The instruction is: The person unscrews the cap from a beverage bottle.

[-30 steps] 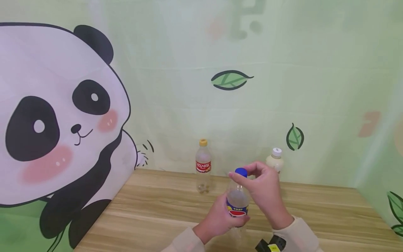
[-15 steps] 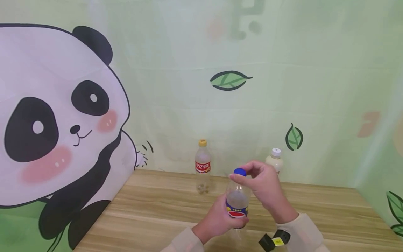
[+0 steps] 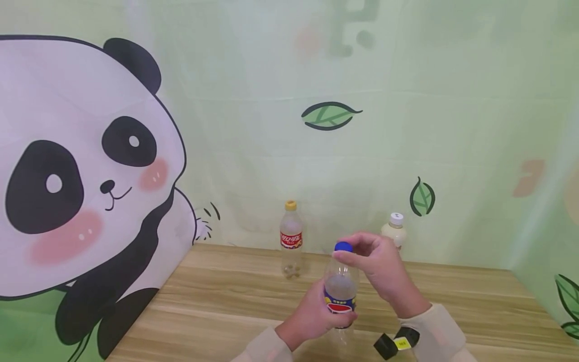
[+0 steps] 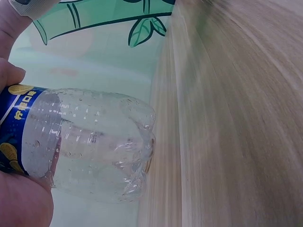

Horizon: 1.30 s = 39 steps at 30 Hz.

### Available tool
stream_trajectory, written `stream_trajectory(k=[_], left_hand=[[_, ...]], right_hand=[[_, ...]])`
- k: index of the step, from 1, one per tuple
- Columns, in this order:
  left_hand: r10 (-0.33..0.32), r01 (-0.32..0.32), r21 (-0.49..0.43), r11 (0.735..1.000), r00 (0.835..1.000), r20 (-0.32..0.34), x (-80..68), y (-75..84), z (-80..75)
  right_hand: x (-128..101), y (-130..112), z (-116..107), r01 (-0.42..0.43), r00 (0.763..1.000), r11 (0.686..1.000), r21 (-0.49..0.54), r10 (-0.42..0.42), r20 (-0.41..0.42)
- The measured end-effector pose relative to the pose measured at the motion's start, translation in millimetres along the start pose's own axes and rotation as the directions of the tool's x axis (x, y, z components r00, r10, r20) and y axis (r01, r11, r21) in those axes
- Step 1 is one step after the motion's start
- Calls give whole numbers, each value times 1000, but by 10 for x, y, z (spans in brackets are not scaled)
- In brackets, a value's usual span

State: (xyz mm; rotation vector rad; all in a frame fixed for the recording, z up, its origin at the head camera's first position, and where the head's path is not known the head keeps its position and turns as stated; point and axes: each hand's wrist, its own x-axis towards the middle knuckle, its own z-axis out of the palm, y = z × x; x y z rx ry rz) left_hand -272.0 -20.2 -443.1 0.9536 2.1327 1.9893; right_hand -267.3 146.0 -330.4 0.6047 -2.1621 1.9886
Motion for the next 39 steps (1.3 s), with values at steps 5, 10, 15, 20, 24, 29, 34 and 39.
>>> stream_trajectory(k=[5,10,15,20,24,29,34,39], left_hand=[[-5,5,-2,1000,1000,4,-5,-18,0],[-12,12,-1,1000,1000,3,-10,-30,3],[-29,29,6,1000,999,-25,-14,-24,3],[-35,36,14,999,999,-36,-6,-24,0],[-25,26,23,999,999,-38,-3,-25,4],[-11,13,35,999,999,-44,0,-28,14],[-3,4,44,999,999,-43,6,-47,19],[-13,14,39,999,999,-34,10,-52,19]], right_hand=[[-3,36,-29,26,998,1000,-1,-26,57],[-4,46,-48,37,994,999,-14,-35,104],[-15,46,-48,22,996,999,-44,-18,91],[-53,-5,4,-29,1000,996,-84,29,-3],[-99,-60,85,-49,989,989,-137,29,-148],[-140,-97,178,-43,957,977,-210,-20,-288],[-161,-97,238,-55,940,960,-274,-43,-339],[-173,-88,256,-58,931,959,-277,-48,-361]])
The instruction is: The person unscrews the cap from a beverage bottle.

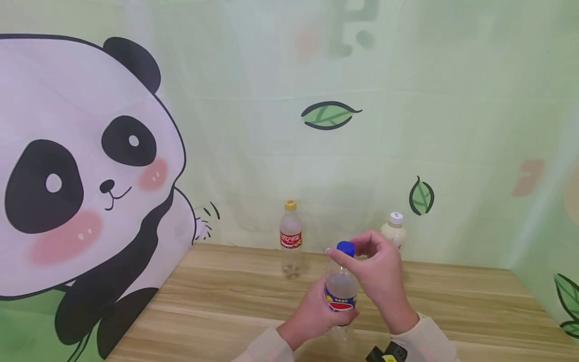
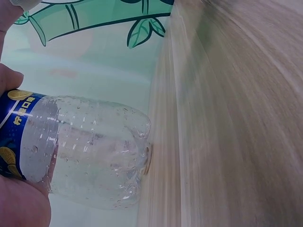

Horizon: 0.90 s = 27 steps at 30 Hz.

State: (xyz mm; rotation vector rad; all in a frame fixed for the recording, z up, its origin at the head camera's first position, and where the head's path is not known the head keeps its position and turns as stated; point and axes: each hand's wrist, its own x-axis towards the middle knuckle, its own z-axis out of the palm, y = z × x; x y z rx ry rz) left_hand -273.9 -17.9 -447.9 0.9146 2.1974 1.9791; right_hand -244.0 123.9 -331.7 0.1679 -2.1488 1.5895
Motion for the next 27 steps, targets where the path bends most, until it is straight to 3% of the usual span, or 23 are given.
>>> stream_trajectory(k=[11,27], left_hand=[[17,-17,-14,1000,1000,0,-6,12,2],[6,-6,-19,1000,1000,4,16,6,-18]], right_hand=[[15,15,-29,1,1000,999,35,-2,25],[50,24,-69,45,989,995,85,-56,135]])
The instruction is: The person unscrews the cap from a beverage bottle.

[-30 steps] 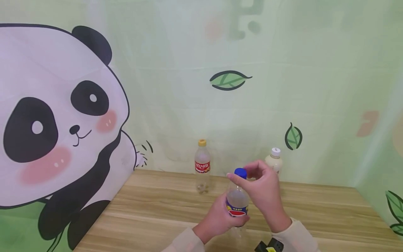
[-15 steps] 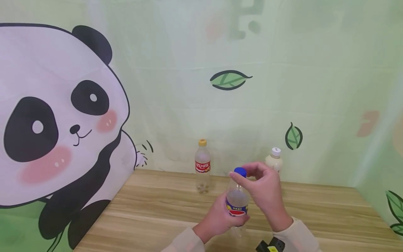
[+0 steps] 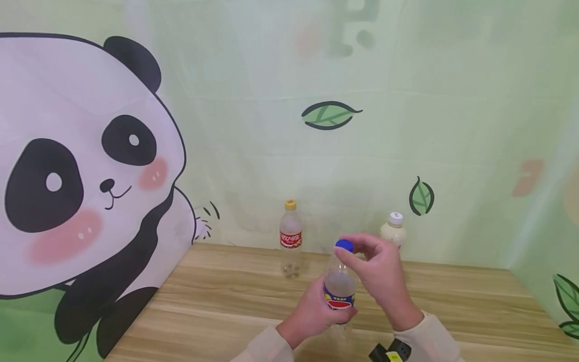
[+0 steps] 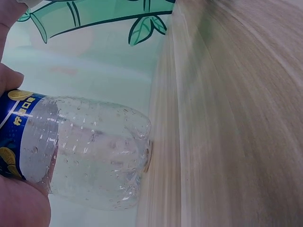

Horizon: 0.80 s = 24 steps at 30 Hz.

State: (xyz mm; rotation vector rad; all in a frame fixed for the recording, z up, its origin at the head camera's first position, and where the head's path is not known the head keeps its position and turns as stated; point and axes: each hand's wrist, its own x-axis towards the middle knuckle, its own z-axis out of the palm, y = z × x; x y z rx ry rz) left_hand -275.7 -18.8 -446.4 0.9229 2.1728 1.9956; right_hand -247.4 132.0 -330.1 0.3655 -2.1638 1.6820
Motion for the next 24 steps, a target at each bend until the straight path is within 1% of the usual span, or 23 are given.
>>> stream_trajectory(k=[5,9,12,14,18,21,24], left_hand=[[-4,4,-11,1000,1000,-1,2,-18,-2],[6,-6,-14,1000,1000,-5,0,-25,-3],[13,-13,-4,1000,1000,-7,-2,-23,-1],[15,-15,10,1000,1000,-9,-6,-21,0],[3,-3,16,1000,1000,-6,-15,-6,3],[-8,8,9,1000,1000,-1,-17,7,4],[-8,8,9,1000,1000,1,-16,12,7]], right_hand=[[3,24,4,36,998,999,19,-37,55],[-9,30,8,59,994,997,41,-62,87],[-11,25,9,48,995,999,18,-50,90],[-8,13,15,25,997,1000,-7,-25,72],[-15,-24,40,-29,1000,998,-60,28,-14],[-26,-49,61,-42,996,994,-97,34,-79],[-33,-62,72,-42,994,991,-131,28,-107]])
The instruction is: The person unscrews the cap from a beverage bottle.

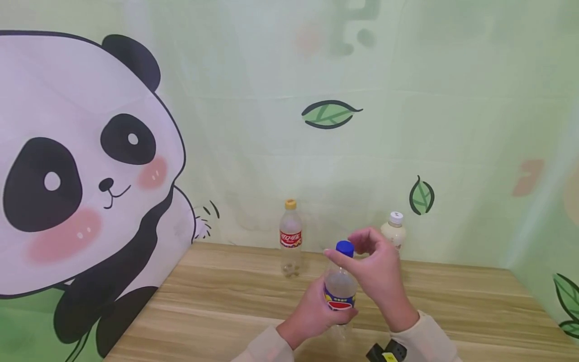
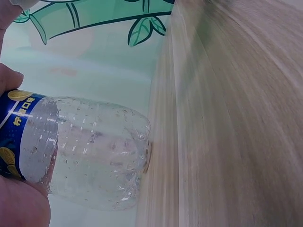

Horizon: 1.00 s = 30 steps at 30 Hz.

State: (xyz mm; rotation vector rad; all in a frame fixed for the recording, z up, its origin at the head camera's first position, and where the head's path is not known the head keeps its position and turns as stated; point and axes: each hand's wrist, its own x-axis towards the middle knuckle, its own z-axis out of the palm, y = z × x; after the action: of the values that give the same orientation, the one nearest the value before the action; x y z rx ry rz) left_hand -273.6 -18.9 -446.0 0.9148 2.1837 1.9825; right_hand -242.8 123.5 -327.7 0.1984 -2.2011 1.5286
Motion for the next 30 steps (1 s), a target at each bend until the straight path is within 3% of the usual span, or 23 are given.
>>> stream_trajectory(k=[15,22,30], left_hand=[[12,-12,-6,1000,1000,-5,-3,-4,-4],[18,-18,0,1000,1000,-19,-10,-7,-3],[-4,4,7,1000,999,-38,-18,44,-10]], right_hand=[[-2,-23,-2,-14,1000,1000,-1,14,-3],[15,-5,-33,-47,998,999,25,46,48],[44,43,-49,-12,994,993,118,-2,113]])
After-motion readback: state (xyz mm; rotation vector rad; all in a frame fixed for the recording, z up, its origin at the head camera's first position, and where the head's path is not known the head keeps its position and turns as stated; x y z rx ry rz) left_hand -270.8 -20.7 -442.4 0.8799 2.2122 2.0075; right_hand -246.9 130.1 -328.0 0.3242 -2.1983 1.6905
